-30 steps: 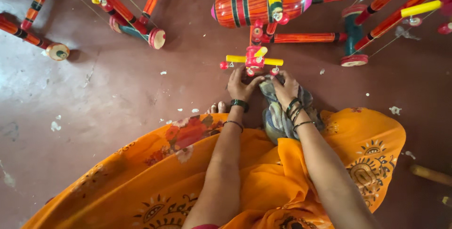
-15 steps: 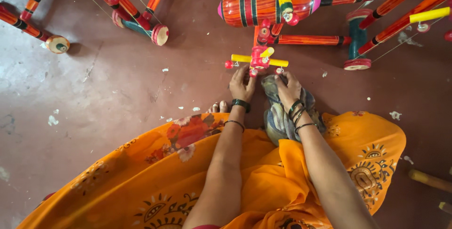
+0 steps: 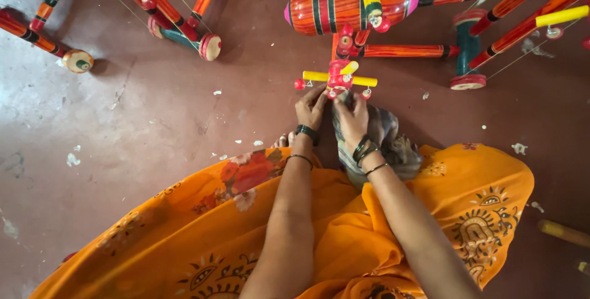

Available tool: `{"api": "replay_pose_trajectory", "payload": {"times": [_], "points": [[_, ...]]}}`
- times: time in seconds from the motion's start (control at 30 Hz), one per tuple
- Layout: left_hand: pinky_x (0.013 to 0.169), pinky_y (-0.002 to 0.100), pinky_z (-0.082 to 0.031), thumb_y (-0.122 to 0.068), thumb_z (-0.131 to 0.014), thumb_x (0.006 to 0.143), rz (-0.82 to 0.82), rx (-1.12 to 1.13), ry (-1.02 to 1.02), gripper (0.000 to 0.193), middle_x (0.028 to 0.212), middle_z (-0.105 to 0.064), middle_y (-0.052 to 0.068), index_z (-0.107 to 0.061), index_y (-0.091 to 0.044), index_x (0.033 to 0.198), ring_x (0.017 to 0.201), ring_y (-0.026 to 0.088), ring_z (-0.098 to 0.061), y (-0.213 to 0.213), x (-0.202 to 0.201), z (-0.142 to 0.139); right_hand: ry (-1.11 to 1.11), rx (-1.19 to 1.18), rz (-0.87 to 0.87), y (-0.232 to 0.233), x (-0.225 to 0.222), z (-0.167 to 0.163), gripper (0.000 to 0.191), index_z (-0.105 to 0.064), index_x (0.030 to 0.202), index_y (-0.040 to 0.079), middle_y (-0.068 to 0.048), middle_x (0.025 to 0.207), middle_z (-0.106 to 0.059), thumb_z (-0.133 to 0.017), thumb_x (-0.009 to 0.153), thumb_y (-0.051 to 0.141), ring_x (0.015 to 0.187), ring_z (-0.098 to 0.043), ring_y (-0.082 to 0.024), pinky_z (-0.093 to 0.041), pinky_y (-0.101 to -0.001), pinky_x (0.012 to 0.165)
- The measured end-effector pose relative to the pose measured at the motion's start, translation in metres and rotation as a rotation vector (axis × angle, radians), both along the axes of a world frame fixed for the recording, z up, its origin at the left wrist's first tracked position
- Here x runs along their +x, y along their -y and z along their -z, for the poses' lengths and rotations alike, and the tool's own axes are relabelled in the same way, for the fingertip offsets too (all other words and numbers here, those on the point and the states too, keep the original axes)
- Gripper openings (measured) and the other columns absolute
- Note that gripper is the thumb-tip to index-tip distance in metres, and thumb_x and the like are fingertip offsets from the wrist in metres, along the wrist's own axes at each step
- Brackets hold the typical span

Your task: The person sits on the floor and threads string through the small colorful wooden spinning-wheel devices, winding and pulling the string tight around each unit while holding a cloth. They work on the devices one at a time, turning them to reach the string holes.

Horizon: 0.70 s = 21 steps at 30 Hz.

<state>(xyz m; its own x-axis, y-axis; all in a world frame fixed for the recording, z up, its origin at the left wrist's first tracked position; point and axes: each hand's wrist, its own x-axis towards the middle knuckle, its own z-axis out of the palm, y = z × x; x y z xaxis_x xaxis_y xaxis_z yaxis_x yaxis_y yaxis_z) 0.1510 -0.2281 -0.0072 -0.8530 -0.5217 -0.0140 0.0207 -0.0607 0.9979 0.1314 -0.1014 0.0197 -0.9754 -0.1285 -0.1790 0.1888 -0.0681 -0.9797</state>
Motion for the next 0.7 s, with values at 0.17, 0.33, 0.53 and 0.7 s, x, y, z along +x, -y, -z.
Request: {"api": "replay_pose_trajectory", "payload": {"times": [0.17,0.33,0.53,0.7], "points": [[0.079,0.027,-0.057,-0.012,-0.072,0.097,0.040,0.091,0.022,0.030,0.104,-0.076,0.008,-0.073,-0.001,0.124,0.088,0.011,-0.068,0.003,-0.002,-0.002,-0.476,0.493,-0.033,0.001,0.015,0.004,0.055,-0.043,0.135,-0.002,-0.025,0.119,-0.059,-0.072,0.089,0.010,0.112,-0.061,-0.043,-0.048,-0.0473,0.096],[0.073,0.025,-0.056,-0.012,-0.073,0.096,0.098,0.100,0.048,0.032,0.095,-0.075,0.005,-0.074,-0.003,0.126,0.079,0.008,-0.065,0.009,-0.004,-0.006,-0.533,0.588,-0.075,-0.003,0.010,0.022,0.044,-0.049,0.129,0.002,-0.026,0.118,-0.060,-0.068,0.090,0.005,0.113,-0.059,-0.048,-0.049,-0.0509,0.095],[0.073,0.025,-0.057,-0.012,-0.075,0.094,0.134,0.127,0.076,0.031,0.100,-0.076,0.004,-0.074,-0.004,0.124,0.081,0.009,-0.068,0.010,-0.004,-0.012,-0.402,0.643,-0.157,-0.017,-0.003,0.018,0.039,-0.055,0.123,0.002,-0.025,0.113,-0.066,-0.070,0.088,0.008,0.108,-0.064,-0.046,-0.052,-0.0509,0.092],[0.083,0.027,-0.058,-0.016,-0.074,0.093,0.156,0.074,0.014,0.035,0.112,-0.077,0.006,-0.073,-0.006,0.126,0.096,0.009,-0.069,0.015,-0.005,-0.010,-0.372,0.676,-0.285,-0.015,0.015,-0.001,0.036,-0.065,0.123,0.005,-0.022,0.114,-0.070,-0.070,0.088,0.011,0.108,-0.067,-0.042,-0.053,-0.0471,0.094]]}}
